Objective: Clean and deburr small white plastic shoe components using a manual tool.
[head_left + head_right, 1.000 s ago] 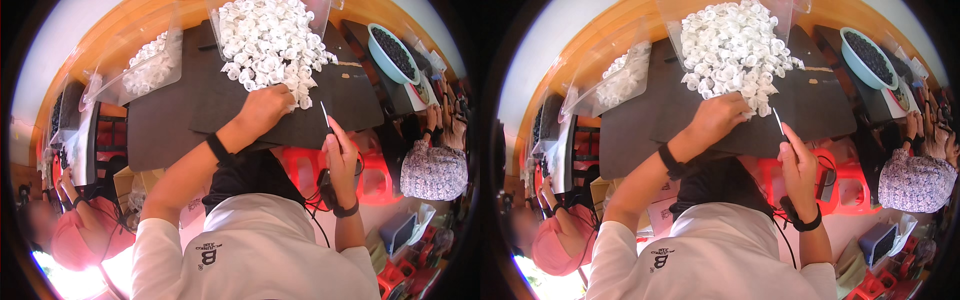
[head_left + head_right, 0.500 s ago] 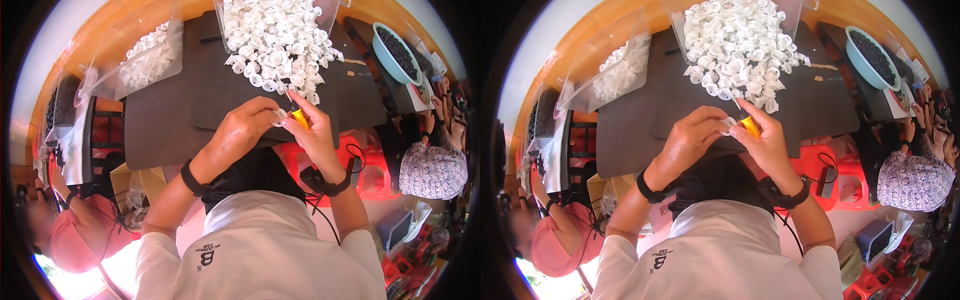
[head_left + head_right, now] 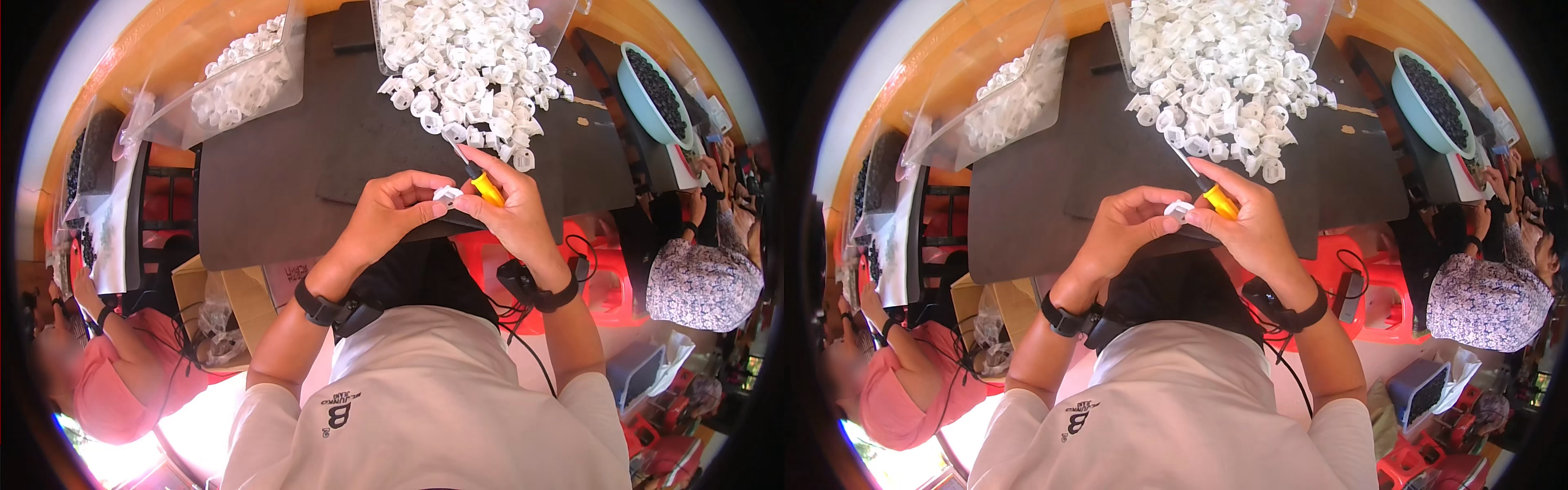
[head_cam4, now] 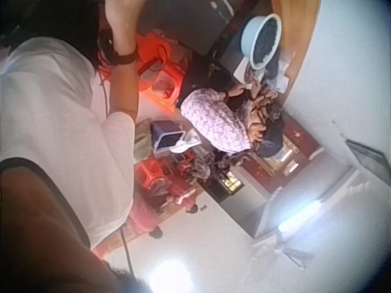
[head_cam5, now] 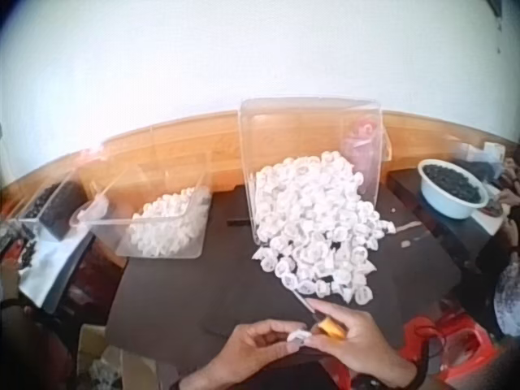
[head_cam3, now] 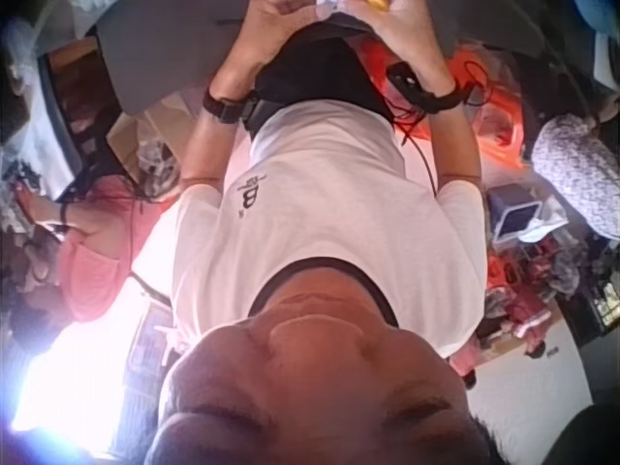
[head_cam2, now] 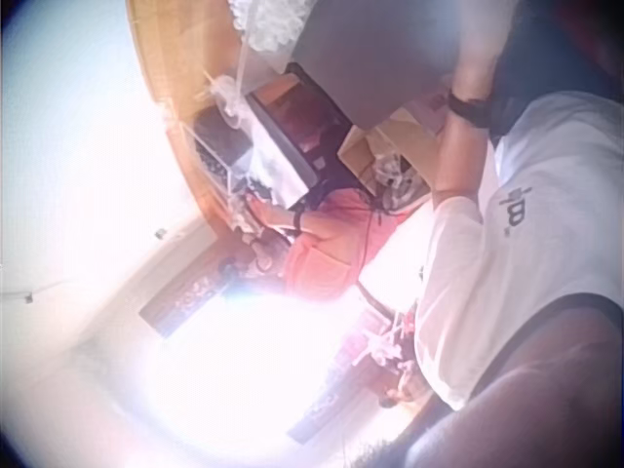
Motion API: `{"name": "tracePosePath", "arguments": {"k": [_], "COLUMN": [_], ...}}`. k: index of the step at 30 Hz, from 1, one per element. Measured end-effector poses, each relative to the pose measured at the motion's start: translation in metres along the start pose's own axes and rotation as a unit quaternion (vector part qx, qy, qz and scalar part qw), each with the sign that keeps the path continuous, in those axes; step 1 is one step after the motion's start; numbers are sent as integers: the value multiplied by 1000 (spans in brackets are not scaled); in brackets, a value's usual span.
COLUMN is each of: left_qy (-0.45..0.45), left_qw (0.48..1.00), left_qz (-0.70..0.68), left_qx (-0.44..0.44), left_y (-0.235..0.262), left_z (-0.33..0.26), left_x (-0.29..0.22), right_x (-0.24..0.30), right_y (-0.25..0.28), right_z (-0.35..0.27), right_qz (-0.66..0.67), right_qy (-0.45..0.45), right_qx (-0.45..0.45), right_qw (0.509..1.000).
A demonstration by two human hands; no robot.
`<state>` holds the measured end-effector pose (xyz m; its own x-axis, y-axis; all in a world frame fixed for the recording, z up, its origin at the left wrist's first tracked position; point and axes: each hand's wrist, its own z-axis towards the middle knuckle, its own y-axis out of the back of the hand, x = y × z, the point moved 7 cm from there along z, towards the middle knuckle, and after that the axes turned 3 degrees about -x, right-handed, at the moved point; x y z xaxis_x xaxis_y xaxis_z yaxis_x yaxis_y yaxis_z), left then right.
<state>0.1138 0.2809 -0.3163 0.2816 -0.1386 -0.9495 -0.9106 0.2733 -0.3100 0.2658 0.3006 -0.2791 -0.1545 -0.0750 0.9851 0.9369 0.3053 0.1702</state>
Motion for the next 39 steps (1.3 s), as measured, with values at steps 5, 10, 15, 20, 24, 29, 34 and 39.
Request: {"name": "tracePosePath", "arguments": {"k": [5, 10, 15, 20, 24, 29, 34, 39], "left_qy": [-27, -61, -57, -57, -61, -64, -63, -71], "left_qw": [998, 988, 990, 988, 986, 986, 986, 985], "left_qz": [-46, -100, -92, -106, -117, -125, -129, -135], "left_qx": [-23, -96, -96, -100, -100, -92, -87, -83], "left_y": [1, 11, 12, 14, 13, 14, 15, 14], "left_z": [0, -2, -4, -6, -8, -9, -9, -10], "left_x": [2, 2, 5, 8, 7, 8, 9, 6], "right_x": [0, 12, 19, 25, 28, 30, 31, 31], "right_y": [0, 6, 0, -4, -6, -9, -10, -11], "right_z": [-1, -22, -48, -53, -54, -54, -53, -53], "right_qz": [-24, -83, -187, -220, -228, -231, -232, -234], "right_qy": [12, 12, 105, 142, 145, 148, 150, 141], "right_qx": [-13, -48, -44, -45, -45, -46, -46, -46], "right_qw": [1000, 995, 976, 964, 962, 961, 960, 961]}}
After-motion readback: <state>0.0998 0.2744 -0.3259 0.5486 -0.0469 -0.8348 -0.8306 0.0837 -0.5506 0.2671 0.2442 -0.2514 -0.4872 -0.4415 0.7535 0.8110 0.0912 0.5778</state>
